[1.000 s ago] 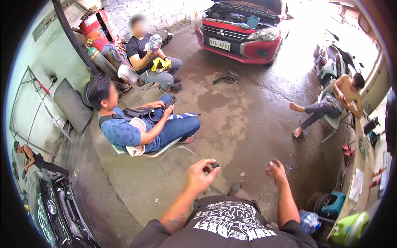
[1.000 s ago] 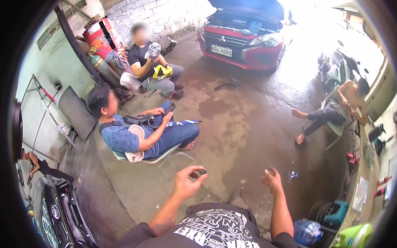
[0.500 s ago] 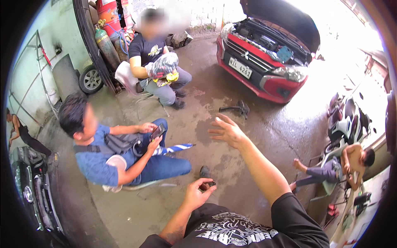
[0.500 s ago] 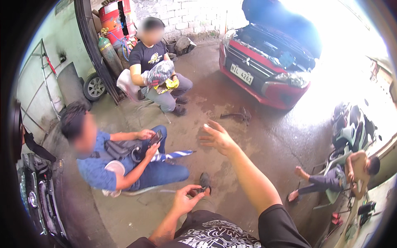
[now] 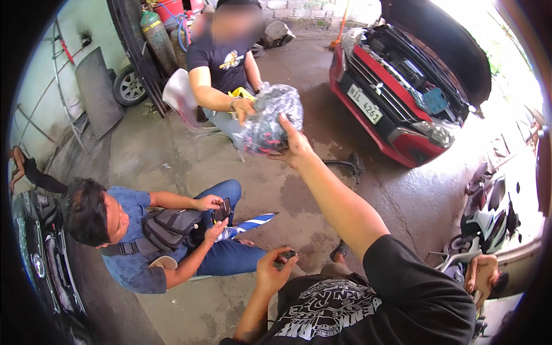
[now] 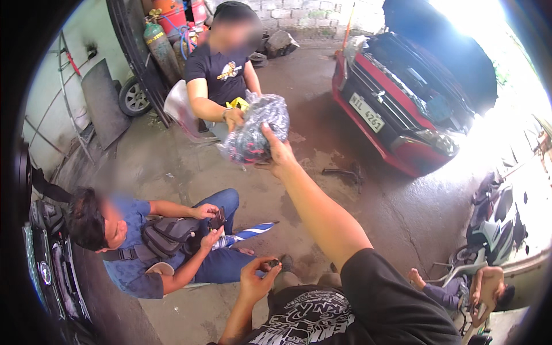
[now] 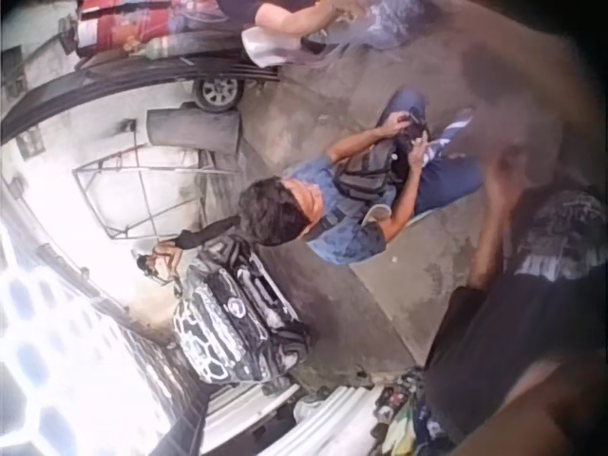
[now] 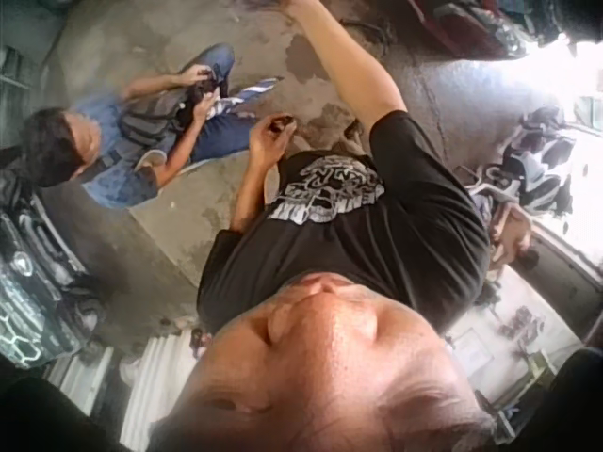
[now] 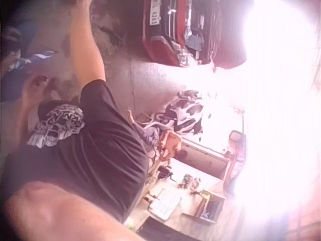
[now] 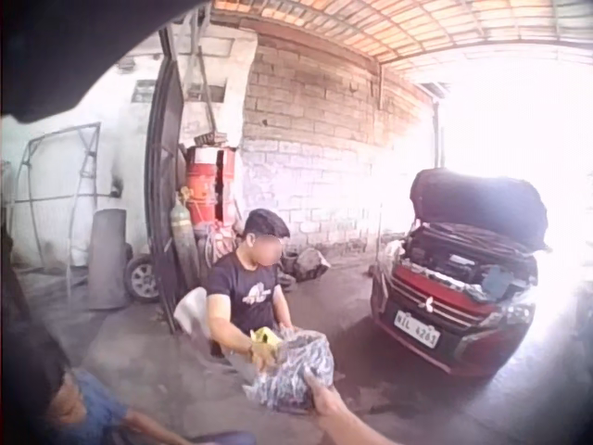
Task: The person wipes car engine components with a cloth and manually installs them back into the engine bay.
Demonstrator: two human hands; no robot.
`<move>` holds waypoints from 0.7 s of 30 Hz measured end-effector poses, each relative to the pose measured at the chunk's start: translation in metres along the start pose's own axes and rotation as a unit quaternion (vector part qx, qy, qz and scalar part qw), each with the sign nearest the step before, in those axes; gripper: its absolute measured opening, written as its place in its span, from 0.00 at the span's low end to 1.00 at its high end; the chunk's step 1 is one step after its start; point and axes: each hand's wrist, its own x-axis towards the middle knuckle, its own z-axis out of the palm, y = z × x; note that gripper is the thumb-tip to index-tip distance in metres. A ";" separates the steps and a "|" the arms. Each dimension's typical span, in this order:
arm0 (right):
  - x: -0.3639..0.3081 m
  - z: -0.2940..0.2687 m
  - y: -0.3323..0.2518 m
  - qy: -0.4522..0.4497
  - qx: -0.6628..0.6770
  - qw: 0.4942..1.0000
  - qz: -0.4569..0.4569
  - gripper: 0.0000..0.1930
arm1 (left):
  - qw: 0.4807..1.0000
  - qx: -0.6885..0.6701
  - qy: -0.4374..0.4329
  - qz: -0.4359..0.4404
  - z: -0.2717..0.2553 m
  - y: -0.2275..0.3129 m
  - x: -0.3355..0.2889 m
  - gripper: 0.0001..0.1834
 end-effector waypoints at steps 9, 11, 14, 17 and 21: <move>0.052 -0.094 -0.032 -0.077 0.134 0.986 -0.060 0.28 | 0.992 0.018 0.100 -0.073 0.021 -0.025 0.041 0.14; 0.038 -0.137 -0.044 -0.103 0.160 0.980 -0.050 0.28 | 0.992 0.037 0.106 -0.061 0.037 -0.020 0.052 0.13; 0.021 -0.225 -0.074 -0.169 0.140 0.974 -0.063 0.35 | 0.995 0.056 0.069 -0.046 0.081 -0.014 0.079 0.13; -0.018 -0.312 -0.116 -0.148 0.149 0.974 -0.082 0.32 | 0.995 0.056 0.016 -0.085 0.148 -0.003 0.114 0.16; -0.086 -0.475 -0.173 -0.109 0.190 0.970 -0.101 0.29 | 0.988 0.085 -0.117 -0.061 0.285 0.022 0.176 0.16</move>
